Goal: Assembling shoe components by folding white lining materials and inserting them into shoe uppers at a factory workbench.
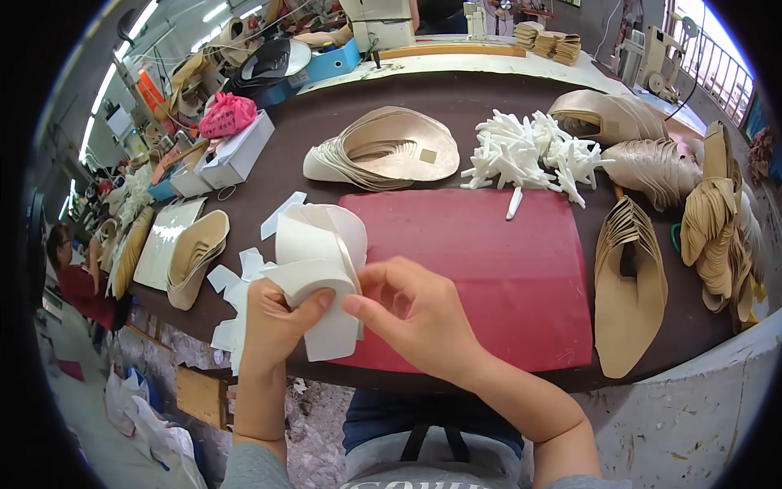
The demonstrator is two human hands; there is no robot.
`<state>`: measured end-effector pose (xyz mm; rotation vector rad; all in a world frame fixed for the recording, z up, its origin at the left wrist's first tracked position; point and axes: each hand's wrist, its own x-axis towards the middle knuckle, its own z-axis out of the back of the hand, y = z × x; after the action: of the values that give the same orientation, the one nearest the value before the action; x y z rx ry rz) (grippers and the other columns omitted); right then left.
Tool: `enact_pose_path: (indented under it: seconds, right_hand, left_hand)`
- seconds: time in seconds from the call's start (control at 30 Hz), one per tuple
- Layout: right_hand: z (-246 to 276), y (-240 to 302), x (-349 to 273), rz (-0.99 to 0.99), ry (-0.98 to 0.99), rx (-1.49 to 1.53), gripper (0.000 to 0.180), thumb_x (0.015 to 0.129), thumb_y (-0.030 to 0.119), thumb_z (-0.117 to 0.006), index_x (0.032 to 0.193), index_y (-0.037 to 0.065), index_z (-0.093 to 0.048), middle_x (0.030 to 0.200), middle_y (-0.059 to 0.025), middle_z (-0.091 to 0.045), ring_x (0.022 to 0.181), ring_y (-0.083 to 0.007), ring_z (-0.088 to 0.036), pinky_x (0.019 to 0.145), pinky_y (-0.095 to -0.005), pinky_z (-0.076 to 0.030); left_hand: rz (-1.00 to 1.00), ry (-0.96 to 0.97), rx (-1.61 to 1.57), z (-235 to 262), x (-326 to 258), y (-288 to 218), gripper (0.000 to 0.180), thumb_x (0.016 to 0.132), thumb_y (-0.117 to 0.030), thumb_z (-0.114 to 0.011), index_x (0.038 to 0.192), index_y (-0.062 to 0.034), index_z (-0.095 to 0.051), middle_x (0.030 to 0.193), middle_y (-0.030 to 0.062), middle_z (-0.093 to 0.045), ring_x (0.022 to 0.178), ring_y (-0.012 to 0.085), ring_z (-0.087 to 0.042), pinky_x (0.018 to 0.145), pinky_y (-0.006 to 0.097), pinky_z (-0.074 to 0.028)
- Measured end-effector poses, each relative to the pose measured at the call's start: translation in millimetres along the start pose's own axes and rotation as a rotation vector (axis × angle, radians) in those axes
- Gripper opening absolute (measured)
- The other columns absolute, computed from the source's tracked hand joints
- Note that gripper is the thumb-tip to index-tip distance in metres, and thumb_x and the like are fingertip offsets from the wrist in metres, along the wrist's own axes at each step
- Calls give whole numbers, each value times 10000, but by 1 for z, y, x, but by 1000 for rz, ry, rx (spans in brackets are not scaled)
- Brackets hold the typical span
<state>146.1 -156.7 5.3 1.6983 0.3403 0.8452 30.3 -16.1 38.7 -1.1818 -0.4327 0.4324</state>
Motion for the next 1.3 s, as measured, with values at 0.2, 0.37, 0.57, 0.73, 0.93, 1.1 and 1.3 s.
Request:
enact_pose_path:
  seconds: [0.2,0.37,0.57,0.73,0.93,1.1,1.3]
  right_hand:
    - [2,2,-6,-116,188,-183,71,848,29,-658,900,-18,-666,768,-23,-635,632,-83,-503,567,-192,-407]
    - [-5,-4,-12,-42,208,-260,77,836,24,-666,907,-5,-666,793,-38,-646,607,-104,-518,540,-207,-412]
    - [11,16,0,339,162,-625,92,825,39,-680,913,14,-671,822,-53,-659,606,-120,-541,525,-229,-424]
    - [21,31,28,701,135,-833,89,843,60,-672,923,21,-675,831,-64,-664,615,-123,-557,516,-227,-431]
    - [35,13,6,-202,101,-254,132,906,119,-619,829,23,-669,711,-59,-627,571,-109,-521,503,-227,-394]
    - [23,-13,-10,-441,35,106,231,923,159,-615,769,-5,-669,601,-41,-587,517,-94,-480,491,-218,-371]
    - [8,-37,-33,-124,-33,122,220,910,145,-635,799,-40,-680,571,-27,-571,501,-79,-459,483,-192,-356]
  left_hand:
    - [-83,75,-478,-12,8,4,289,784,8,-603,1068,54,-634,933,165,-692,790,196,-661,704,261,-533]
    - [-42,71,-414,-4,6,10,361,803,16,-592,1164,40,-593,1100,174,-663,920,199,-650,807,275,-522]
    - [-31,-294,-431,17,-2,31,333,783,19,-617,1114,11,-584,1086,141,-642,877,166,-612,770,247,-489]
    - [-773,-290,802,12,-22,-14,376,734,-9,-695,1096,-14,-593,977,93,-631,790,159,-578,721,241,-468]
    - [-272,-247,375,1,-26,17,260,770,-41,-685,1022,4,-641,851,76,-673,650,144,-577,614,247,-467]
    - [-319,-226,70,-25,-15,23,170,839,-55,-631,996,-6,-674,742,63,-670,550,120,-546,532,232,-446]
    - [51,148,325,-6,-16,12,222,890,-63,-563,1078,12,-656,863,109,-688,678,153,-613,626,225,-487]
